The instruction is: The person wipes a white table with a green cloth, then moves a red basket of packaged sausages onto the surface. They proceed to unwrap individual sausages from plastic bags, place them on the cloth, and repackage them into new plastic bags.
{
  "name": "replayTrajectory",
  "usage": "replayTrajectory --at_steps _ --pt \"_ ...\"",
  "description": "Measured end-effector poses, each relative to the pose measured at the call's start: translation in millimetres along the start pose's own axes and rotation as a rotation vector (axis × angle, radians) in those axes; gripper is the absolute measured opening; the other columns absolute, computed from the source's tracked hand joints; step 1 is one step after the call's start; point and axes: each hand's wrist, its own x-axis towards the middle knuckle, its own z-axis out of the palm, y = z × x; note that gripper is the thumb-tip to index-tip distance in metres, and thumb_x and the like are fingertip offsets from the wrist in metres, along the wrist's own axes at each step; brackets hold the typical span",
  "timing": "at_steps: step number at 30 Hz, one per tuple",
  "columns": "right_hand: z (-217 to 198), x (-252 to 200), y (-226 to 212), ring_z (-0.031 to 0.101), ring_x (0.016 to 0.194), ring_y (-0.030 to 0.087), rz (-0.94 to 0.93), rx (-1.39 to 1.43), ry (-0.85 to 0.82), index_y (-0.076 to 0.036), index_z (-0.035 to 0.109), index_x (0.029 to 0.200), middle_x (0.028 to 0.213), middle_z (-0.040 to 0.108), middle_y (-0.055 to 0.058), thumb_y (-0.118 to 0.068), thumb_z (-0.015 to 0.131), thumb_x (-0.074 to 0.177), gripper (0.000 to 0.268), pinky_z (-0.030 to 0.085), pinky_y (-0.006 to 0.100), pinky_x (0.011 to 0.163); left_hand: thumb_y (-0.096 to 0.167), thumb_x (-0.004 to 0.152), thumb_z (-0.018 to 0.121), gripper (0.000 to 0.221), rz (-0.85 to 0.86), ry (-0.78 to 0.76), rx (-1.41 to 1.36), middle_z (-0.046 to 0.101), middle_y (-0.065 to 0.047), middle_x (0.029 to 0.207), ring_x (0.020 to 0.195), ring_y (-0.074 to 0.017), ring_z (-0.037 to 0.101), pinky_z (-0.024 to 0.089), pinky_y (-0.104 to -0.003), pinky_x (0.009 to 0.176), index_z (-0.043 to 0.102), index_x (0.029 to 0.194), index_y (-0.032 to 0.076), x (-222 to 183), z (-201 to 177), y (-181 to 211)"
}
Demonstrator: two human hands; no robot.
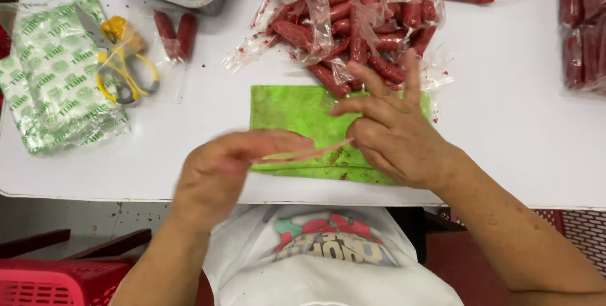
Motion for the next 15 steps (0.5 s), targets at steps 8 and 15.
replayTrajectory --at_steps 8,15 --pt "101.9 -59.3 9.2 0.056 0.094 0.024 -0.107 -0.368 -0.152 -0.014 0.06 0.109 0.112 0.06 0.004 -0.018 0.053 0.103 0.01 0.042 0.043 0.08 0.017 0.1 0.061 0.02 -1.121 0.145 -1.003 0.068 -0.02 0.065 0.048 -0.0252 0.068 0.057 -0.04 0.04 0.062 0.103 -0.002 -82.8 57.5 -126.2" --pt "17.0 -26.1 -22.4 0.07 0.083 0.03 0.139 0.546 -0.15 -0.01 0.076 0.096 0.101 0.075 0.007 -0.014 0.057 0.099 0.019 0.056 0.042 0.071 0.022 0.104 0.045 0.023 0.197 -0.394 1.027 0.06 -0.002 0.069 0.059 -0.0209 0.062 0.05 -0.035 0.053 0.068 0.101 0.017 -26.1 11.3 -63.7"
